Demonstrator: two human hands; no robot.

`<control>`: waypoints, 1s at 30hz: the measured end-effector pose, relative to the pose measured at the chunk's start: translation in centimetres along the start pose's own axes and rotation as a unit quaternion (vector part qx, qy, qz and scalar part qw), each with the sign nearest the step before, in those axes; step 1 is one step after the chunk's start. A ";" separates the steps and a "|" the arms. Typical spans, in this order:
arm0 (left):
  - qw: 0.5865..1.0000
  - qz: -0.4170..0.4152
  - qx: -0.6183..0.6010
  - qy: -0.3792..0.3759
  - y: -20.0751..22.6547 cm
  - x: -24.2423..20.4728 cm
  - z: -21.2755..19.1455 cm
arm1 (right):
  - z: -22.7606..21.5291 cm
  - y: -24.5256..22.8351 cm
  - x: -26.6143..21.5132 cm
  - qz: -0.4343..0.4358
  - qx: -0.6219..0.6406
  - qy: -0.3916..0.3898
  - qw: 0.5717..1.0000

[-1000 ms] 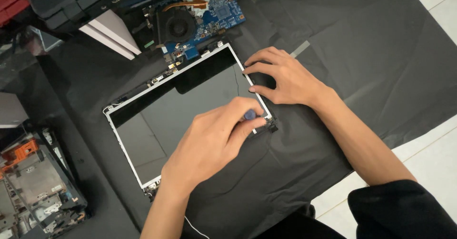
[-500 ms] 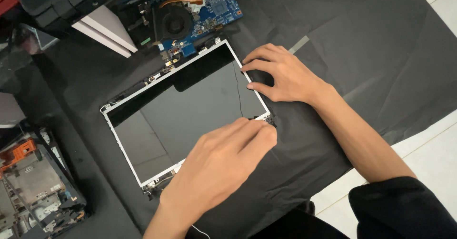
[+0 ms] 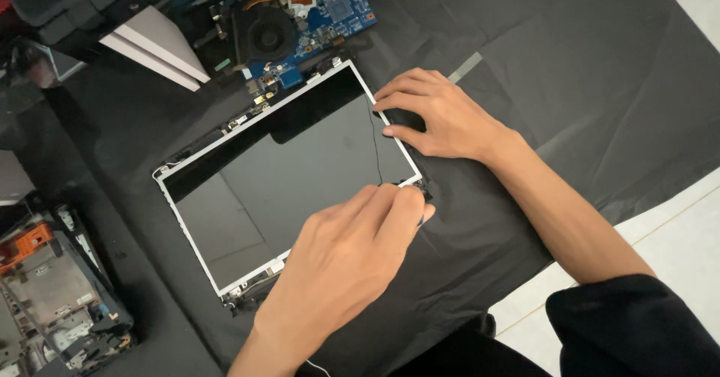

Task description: The person places a laptop screen into a metal frame and secures it by tightening screws at the corners using a screwdriver. They then use a prying tool to adjust the edges of the screen within the frame.

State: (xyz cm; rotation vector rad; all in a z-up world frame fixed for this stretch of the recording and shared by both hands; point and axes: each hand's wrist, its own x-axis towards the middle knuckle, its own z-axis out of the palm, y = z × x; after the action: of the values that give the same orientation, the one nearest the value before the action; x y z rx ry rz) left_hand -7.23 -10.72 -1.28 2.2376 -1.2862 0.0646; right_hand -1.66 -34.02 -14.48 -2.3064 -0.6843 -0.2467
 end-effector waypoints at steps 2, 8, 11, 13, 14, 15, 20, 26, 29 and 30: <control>1.000 0.002 -0.003 0.001 0.1 0.0 0.0 | 0.0 0.1 0.0 0.000 0.002 -0.001 1.000; 1.000 0.009 -0.003 0.006 0.2 0.3 0.1 | 0.1 0.2 -0.1 -0.003 0.001 -0.002 1.000; 0.999 -0.029 0.008 0.011 -0.3 0.4 0.7 | 0.0 0.2 -0.1 -0.003 0.004 -0.003 1.000; 0.998 -0.056 0.035 0.015 -0.6 0.5 0.9 | 0.0 0.2 -0.1 -0.004 0.007 -0.003 1.000; 0.997 -0.062 0.034 0.023 -0.7 0.6 0.9 | -0.1 0.2 -0.1 -0.005 0.007 -0.004 1.000; 0.997 -0.068 0.033 0.032 -0.8 0.7 1.0 | -0.1 0.2 -0.1 -0.006 0.007 -0.004 1.000; 0.996 -0.048 -0.072 0.037 -1.0 0.9 -0.9 | -1.3 0.0 0.0 0.007 0.031 -0.031 0.999; 0.991 -0.075 -0.107 -0.019 -1.6 0.8 -1.6 | -1.8 -0.1 0.1 0.018 0.049 -0.051 0.997; 0.990 -0.091 -0.105 -0.001 -1.6 0.9 -1.3 | -1.9 -0.2 0.0 0.018 0.052 -0.060 0.997; 0.988 -0.116 -0.101 0.007 -1.6 1.0 -1.2 | -2.0 -0.3 0.0 0.016 0.052 -0.064 0.996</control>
State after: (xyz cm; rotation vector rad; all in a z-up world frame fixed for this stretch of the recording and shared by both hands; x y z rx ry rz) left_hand -5.14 -10.29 -0.71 2.1887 -0.9710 -0.1295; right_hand -1.73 -35.20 -12.87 -2.2451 -0.7065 -0.0474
